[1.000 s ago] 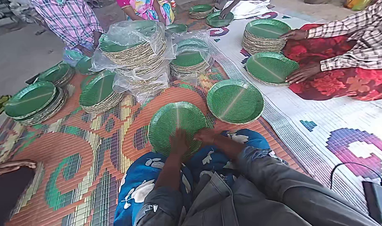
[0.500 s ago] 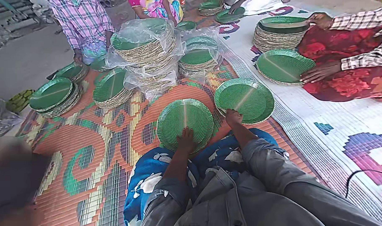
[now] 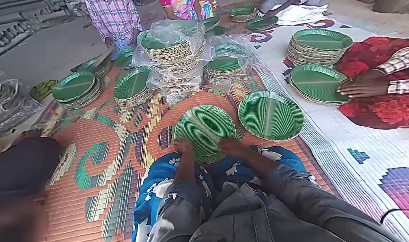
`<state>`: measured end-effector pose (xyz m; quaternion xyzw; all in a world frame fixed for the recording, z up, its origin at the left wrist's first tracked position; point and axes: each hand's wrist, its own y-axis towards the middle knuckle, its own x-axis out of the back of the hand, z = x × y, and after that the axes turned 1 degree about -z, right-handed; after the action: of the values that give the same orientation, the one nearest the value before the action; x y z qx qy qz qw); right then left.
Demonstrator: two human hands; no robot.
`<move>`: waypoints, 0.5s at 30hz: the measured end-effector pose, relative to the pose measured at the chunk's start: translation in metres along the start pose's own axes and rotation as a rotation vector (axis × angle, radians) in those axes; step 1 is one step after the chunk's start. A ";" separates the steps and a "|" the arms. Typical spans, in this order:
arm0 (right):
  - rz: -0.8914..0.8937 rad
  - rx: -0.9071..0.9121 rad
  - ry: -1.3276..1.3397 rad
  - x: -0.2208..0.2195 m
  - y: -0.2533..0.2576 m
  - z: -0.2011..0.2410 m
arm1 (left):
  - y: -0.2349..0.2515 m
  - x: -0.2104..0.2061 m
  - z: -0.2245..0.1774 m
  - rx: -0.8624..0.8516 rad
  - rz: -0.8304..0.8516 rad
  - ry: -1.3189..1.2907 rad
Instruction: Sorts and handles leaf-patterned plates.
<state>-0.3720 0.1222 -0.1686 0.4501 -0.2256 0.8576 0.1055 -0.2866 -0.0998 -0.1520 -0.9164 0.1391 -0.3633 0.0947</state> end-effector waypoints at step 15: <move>-0.772 -0.424 0.459 0.022 -0.019 -0.021 | -0.021 0.043 -0.018 -0.005 0.326 -0.495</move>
<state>-0.3924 0.1488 -0.1551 0.2689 -0.1827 0.7681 0.5516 -0.2653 -0.0958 -0.1054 -0.9429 0.2579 -0.1086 0.1805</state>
